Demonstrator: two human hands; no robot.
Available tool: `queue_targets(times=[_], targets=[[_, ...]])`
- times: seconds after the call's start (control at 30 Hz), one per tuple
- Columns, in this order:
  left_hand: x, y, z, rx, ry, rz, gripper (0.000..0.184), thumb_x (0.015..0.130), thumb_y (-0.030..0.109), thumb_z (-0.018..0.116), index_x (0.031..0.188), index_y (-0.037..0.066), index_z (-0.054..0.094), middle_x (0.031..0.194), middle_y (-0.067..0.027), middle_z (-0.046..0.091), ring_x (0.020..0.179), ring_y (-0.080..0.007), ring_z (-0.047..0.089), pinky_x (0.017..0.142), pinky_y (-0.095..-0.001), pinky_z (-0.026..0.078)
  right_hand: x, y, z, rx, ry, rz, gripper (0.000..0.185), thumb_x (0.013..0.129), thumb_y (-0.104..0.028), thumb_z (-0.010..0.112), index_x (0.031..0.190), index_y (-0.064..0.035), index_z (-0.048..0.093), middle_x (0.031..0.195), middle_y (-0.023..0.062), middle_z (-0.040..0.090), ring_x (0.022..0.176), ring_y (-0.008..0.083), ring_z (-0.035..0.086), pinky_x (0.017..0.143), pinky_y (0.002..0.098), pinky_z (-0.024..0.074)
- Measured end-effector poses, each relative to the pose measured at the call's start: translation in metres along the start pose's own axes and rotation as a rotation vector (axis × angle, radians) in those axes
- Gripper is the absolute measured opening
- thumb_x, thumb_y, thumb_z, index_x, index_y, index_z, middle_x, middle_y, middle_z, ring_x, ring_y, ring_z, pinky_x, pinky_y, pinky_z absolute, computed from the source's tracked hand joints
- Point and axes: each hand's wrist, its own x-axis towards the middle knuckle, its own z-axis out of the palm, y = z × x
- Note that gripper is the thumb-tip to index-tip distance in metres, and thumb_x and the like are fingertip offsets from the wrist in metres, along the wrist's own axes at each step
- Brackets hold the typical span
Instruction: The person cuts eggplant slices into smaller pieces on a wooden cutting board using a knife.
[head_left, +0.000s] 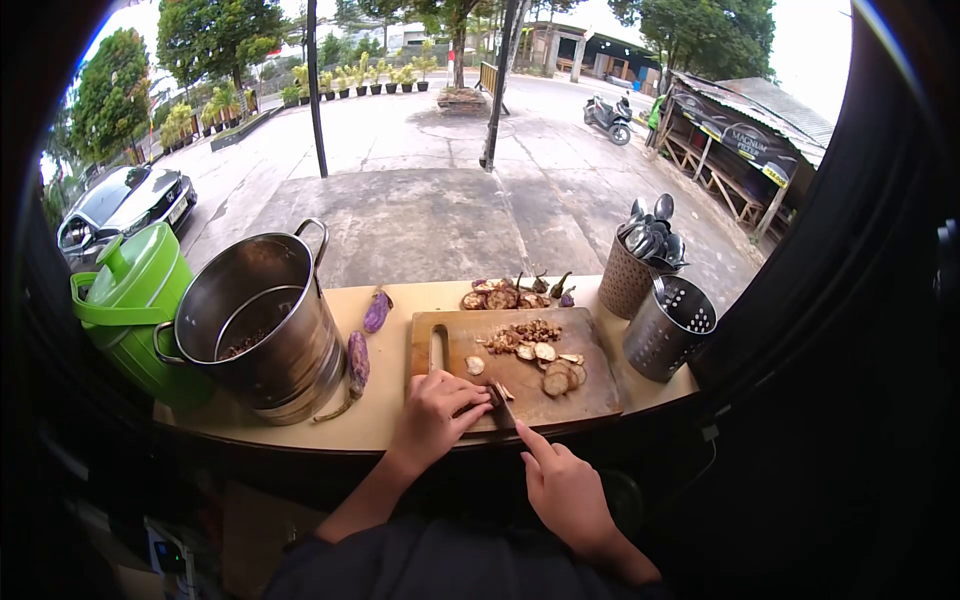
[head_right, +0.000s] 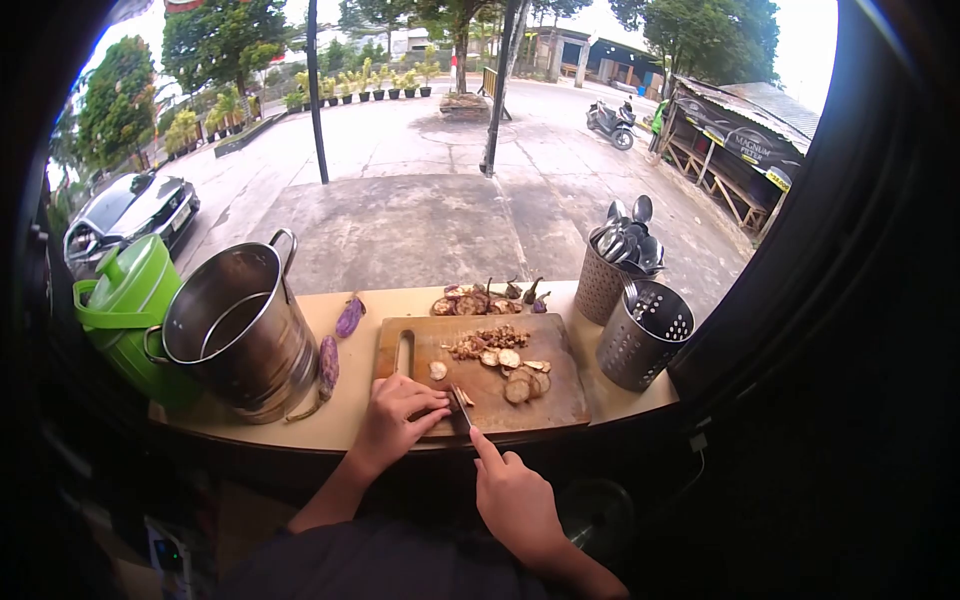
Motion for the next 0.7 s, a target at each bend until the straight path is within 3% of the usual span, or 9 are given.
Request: queue_targets(times=[0.57,0.7], targets=[[-0.001,-0.001,0.001,0.006,0.014,0.005,0.011,0.085,0.020,0.081,0.094,0.013,0.078,0.094,0.0047,0.073,0.092,-0.0173,0.063,0.087,-0.0369,0.041,-0.002,-0.004,0.007,0.011,-0.037,0.007,0.042,0.098,-0.017,0.064,0.140,-0.0155,0.060,0.080,0.0160,0.065,0.068,0.0377,0.066,0.062,0.0472,0.0545],[0.000,0.002,-0.002,0.022,0.007,-0.002,0.011,0.085,0.020,0.080,0.093,0.014,0.077,0.093,0.0049,0.073,0.092,-0.0171,0.063,0.087,-0.0368,0.041,0.008,0.000,0.015,-0.011,0.009,-0.076,0.044,0.101,-0.020,0.060,0.144,-0.0135,0.057,0.077,0.0147,0.062,0.059,0.0345,0.067,0.054,0.0441,0.0559]])
